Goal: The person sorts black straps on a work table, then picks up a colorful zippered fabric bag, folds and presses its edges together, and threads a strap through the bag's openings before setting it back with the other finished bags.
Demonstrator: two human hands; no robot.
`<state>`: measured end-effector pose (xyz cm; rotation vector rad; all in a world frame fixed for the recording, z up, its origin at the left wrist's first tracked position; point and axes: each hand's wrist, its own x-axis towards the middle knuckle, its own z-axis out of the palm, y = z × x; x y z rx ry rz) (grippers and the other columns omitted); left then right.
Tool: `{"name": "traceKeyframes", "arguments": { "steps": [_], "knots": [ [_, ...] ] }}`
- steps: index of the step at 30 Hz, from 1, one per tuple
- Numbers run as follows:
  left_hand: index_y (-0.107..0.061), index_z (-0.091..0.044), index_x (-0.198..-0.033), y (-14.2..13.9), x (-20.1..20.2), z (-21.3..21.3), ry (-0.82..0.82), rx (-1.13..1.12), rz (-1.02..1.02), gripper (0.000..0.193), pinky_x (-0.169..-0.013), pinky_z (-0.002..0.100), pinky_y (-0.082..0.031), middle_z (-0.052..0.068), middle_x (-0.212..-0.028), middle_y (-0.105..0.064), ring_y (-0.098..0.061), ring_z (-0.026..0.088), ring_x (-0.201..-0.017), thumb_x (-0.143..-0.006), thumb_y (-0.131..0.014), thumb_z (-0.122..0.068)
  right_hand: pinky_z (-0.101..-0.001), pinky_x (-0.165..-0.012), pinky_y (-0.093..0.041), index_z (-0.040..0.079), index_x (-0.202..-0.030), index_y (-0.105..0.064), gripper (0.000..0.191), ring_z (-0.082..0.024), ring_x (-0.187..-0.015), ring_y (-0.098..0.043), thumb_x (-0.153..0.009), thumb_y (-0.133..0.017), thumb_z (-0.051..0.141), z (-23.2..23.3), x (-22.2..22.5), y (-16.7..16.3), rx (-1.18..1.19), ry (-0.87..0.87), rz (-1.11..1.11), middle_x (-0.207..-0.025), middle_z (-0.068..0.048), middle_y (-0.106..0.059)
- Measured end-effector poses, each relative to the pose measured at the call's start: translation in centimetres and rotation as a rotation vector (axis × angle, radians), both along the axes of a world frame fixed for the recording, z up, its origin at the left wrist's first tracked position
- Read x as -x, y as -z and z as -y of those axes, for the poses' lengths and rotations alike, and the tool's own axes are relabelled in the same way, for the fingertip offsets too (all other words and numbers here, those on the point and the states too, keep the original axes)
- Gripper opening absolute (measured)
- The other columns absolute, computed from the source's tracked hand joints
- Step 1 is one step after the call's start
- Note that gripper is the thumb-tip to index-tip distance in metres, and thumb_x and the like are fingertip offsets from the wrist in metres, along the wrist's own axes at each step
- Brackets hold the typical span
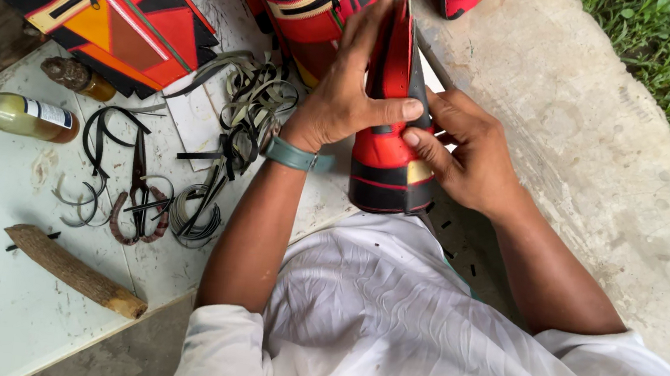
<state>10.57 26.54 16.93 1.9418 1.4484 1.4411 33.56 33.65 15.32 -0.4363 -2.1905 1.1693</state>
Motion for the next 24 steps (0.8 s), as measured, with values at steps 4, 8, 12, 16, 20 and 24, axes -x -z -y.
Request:
{"name": "traceKeyframes", "arguments": {
  "steps": [4,8,12,16,20,24],
  "knots": [
    [-0.037,-0.006,-0.162,-0.8,0.3,-0.4,-0.015,0.125,-0.069,0.105,-0.131,0.043,-0.039,0.017,-0.155,-0.047,-0.047,0.032,-0.152,-0.08,-0.087,-0.052,-0.0336,-0.104,-0.048,0.011,-0.169,-0.023,0.095,-0.018,-0.124,-0.056,-0.096,-0.061,0.059,-1.1,0.8,0.8,0.41,-0.212,-0.176,-0.157,-0.009,-0.044],
    [-0.039,-0.005,-0.16,-0.6,-0.2,-0.2,0.005,0.118,-0.05,0.104,-0.13,0.043,-0.039,0.018,-0.153,-0.046,-0.047,0.033,-0.15,-0.082,-0.087,-0.052,-0.0414,-0.133,-0.025,0.009,-0.171,0.0,0.1,-0.022,-0.164,-0.024,-0.106,-0.06,0.056,-1.4,3.1,1.6,0.692,-0.411,-0.359,-0.178,-0.009,-0.014],
    [-0.034,-0.002,-0.16,0.0,0.0,-0.1,0.053,0.063,-0.014,0.096,-0.133,0.044,-0.033,0.02,-0.157,-0.039,-0.039,0.034,-0.152,-0.091,-0.083,-0.047,-0.0421,-0.132,-0.026,0.007,-0.17,-0.004,0.095,-0.024,-0.162,-0.025,-0.106,-0.057,0.052,-0.9,3.8,2.3,0.848,-0.487,-0.371,-0.175,-0.011,-0.021],
    [-0.046,-0.003,-0.159,0.6,-0.4,-0.1,-0.013,0.143,0.128,0.086,-0.127,0.039,-0.042,0.018,-0.152,-0.053,-0.055,0.029,-0.142,-0.09,-0.08,-0.042,-0.0421,-0.125,-0.038,0.002,-0.168,-0.024,0.076,-0.024,-0.149,-0.044,-0.11,-0.054,0.042,-0.5,3.8,2.2,0.918,-0.427,-0.375,-0.162,-0.015,-0.042],
    [-0.052,-0.004,-0.155,0.7,-1.3,-1.0,-0.05,0.096,0.115,0.074,-0.122,0.035,-0.046,0.015,-0.145,-0.06,-0.061,0.025,-0.138,-0.094,-0.078,-0.039,-0.0359,-0.116,-0.045,-0.003,-0.157,-0.043,0.057,-0.019,-0.132,-0.056,-0.111,-0.056,0.028,-1.3,3.1,1.0,0.713,-0.156,-0.336,-0.146,-0.014,-0.058],
    [-0.038,-0.003,-0.163,0.5,-2.1,-2.4,0.063,0.07,0.137,0.072,-0.128,0.038,-0.042,0.017,-0.15,-0.051,-0.053,0.027,-0.144,-0.109,-0.06,-0.046,-0.031,-0.113,-0.046,-0.004,-0.156,-0.044,0.055,-0.015,-0.128,-0.057,-0.111,-0.056,0.026,-2.6,1.1,-0.7,0.504,-0.074,-0.254,-0.142,-0.011,-0.061]
  ]
}}
